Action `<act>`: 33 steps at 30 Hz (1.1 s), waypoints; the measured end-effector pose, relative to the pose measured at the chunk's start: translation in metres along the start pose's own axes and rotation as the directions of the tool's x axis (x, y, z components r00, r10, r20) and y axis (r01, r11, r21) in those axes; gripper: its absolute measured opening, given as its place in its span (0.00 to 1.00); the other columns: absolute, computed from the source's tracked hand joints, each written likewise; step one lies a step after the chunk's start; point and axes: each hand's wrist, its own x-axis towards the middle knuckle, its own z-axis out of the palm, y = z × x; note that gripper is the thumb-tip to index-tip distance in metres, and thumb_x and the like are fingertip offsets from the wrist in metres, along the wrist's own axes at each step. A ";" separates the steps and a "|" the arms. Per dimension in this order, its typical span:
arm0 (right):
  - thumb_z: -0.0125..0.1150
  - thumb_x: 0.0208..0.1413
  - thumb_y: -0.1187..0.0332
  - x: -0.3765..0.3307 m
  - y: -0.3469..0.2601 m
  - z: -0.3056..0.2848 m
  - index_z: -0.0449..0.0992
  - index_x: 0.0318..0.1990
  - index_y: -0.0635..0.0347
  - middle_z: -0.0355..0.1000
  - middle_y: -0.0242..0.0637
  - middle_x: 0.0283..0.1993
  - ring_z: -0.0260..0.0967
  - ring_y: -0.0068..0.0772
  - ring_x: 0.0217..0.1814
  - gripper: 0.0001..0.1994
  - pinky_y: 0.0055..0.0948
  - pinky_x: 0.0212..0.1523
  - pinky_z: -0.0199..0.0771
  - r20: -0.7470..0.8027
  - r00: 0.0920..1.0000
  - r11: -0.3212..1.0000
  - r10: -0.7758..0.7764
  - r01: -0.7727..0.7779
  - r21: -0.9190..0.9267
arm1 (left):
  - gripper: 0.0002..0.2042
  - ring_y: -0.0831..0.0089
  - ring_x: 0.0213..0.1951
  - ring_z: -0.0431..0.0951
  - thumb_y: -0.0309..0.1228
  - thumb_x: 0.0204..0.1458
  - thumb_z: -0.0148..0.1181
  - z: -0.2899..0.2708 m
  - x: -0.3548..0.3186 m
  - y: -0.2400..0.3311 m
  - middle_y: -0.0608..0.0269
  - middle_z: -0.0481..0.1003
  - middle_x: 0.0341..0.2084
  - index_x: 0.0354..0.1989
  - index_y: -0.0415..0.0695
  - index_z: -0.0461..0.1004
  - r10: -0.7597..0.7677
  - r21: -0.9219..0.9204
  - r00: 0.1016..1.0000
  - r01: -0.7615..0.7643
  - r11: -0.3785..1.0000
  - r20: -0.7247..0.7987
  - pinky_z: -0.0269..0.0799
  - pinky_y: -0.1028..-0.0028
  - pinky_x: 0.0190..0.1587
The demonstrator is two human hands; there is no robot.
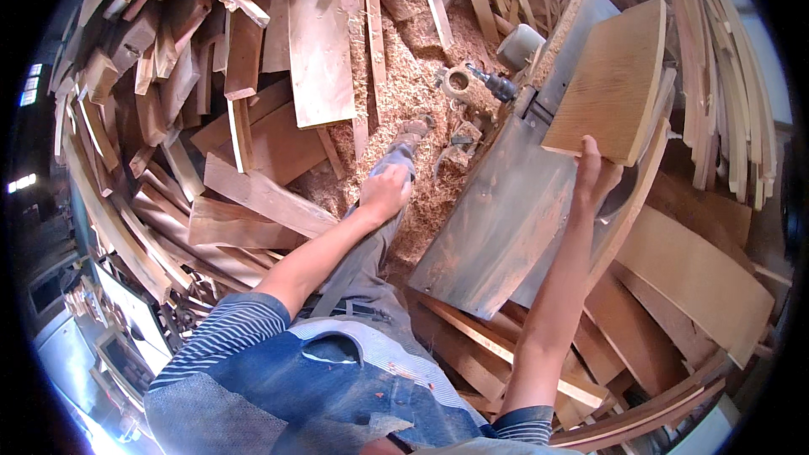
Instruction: The person selects a piece of wood from a pile, measures it with a tape measure, and then cuts it using a table saw.
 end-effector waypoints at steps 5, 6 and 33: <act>0.67 0.51 0.68 0.068 0.008 0.019 0.82 0.45 0.69 0.80 0.41 0.36 0.78 0.31 0.32 0.16 0.28 0.26 0.78 0.066 0.997 0.999 -0.050 0.050 -0.008 | 0.09 0.49 0.30 0.82 0.38 0.56 0.59 -0.002 0.008 -0.007 0.55 0.79 0.37 0.38 0.46 0.73 -0.013 -0.013 1.000 0.014 1.000 0.010 0.79 0.52 0.32; 0.68 0.51 0.67 0.082 0.011 0.024 0.82 0.44 0.68 0.80 0.41 0.38 0.79 0.31 0.34 0.16 0.28 0.26 0.78 0.037 0.998 0.998 -0.054 0.056 -0.030 | 0.10 0.49 0.32 0.83 0.38 0.56 0.59 -0.004 0.009 -0.007 0.55 0.79 0.37 0.39 0.46 0.73 -0.036 -0.002 0.998 0.036 0.999 0.050 0.79 0.52 0.34; 0.68 0.51 0.66 -0.499 0.014 -0.284 0.70 0.63 0.58 0.77 0.39 0.54 0.80 0.39 0.45 0.29 0.35 0.30 0.86 0.460 0.651 -0.011 0.604 -0.570 0.822 | 0.29 0.61 0.56 0.78 0.52 0.73 0.35 -0.105 -0.154 0.182 0.53 0.76 0.57 0.66 0.41 0.67 0.293 -0.559 0.746 0.650 -0.514 0.598 0.74 0.59 0.62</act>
